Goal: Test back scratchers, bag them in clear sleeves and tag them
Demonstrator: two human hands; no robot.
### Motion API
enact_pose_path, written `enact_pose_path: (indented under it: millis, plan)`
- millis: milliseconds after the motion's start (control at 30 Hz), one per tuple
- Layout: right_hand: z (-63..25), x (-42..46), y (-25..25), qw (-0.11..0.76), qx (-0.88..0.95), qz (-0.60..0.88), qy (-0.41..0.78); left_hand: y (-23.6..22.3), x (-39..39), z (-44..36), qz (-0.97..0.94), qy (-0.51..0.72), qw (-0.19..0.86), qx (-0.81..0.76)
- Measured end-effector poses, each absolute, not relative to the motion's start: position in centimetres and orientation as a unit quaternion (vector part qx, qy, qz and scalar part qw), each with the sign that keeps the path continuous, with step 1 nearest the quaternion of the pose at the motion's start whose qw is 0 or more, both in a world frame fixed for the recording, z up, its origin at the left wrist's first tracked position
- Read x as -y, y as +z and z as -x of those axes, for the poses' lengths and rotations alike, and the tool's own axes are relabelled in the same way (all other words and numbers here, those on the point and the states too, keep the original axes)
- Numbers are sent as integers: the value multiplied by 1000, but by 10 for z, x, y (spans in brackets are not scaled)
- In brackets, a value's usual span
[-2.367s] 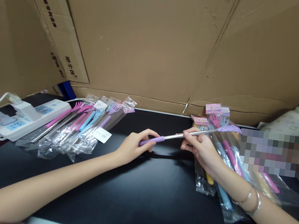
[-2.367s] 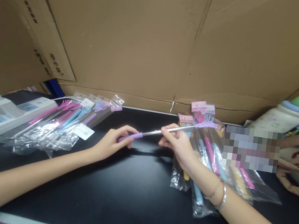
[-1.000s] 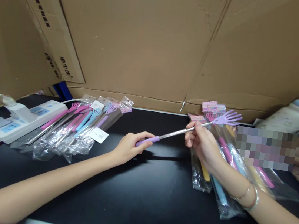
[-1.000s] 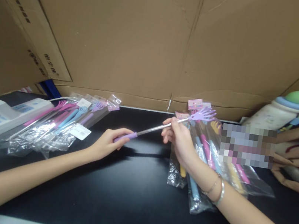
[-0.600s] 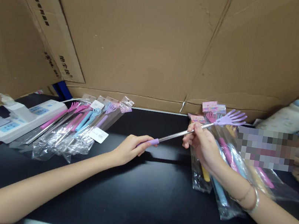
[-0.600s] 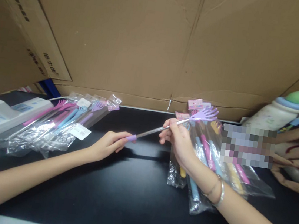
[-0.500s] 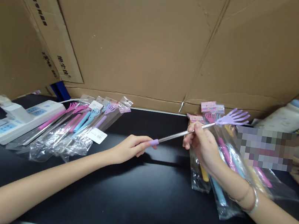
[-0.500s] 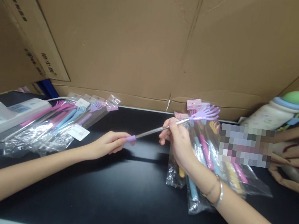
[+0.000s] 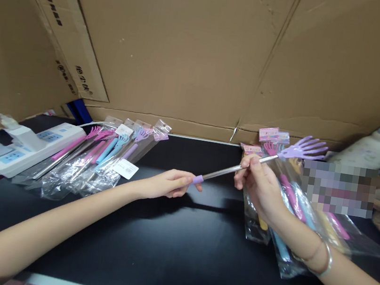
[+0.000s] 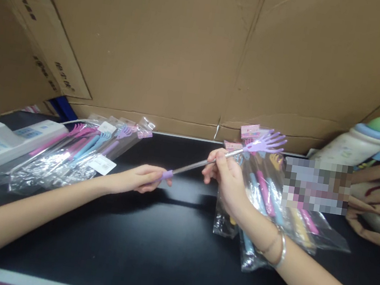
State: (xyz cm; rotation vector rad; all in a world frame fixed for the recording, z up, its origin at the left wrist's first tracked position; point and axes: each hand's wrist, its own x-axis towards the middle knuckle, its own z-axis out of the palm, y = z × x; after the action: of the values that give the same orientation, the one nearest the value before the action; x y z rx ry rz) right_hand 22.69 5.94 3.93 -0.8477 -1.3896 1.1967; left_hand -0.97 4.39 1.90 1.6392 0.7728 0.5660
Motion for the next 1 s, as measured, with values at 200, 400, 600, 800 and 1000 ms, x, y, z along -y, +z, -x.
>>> enact_pose_path:
  millis: [200,400,600,800,1000]
  plan:
    - [-224,-59,29,535,543,378,525,26,-37,8,-815,289,239,-442]
    - [-217,-48,27,544,485,375,573,21,-33,8,-843,301,45,-444]
    - [-213,-39,28,532,483,379,583,24,-28,4,-852,289,30,-435]
    - [-211,-35,27,532,478,385,583,26,-26,2,-855,281,19,-436]
    - [-209,-35,21,543,452,362,608,24,-25,0,-860,276,-20,-428]
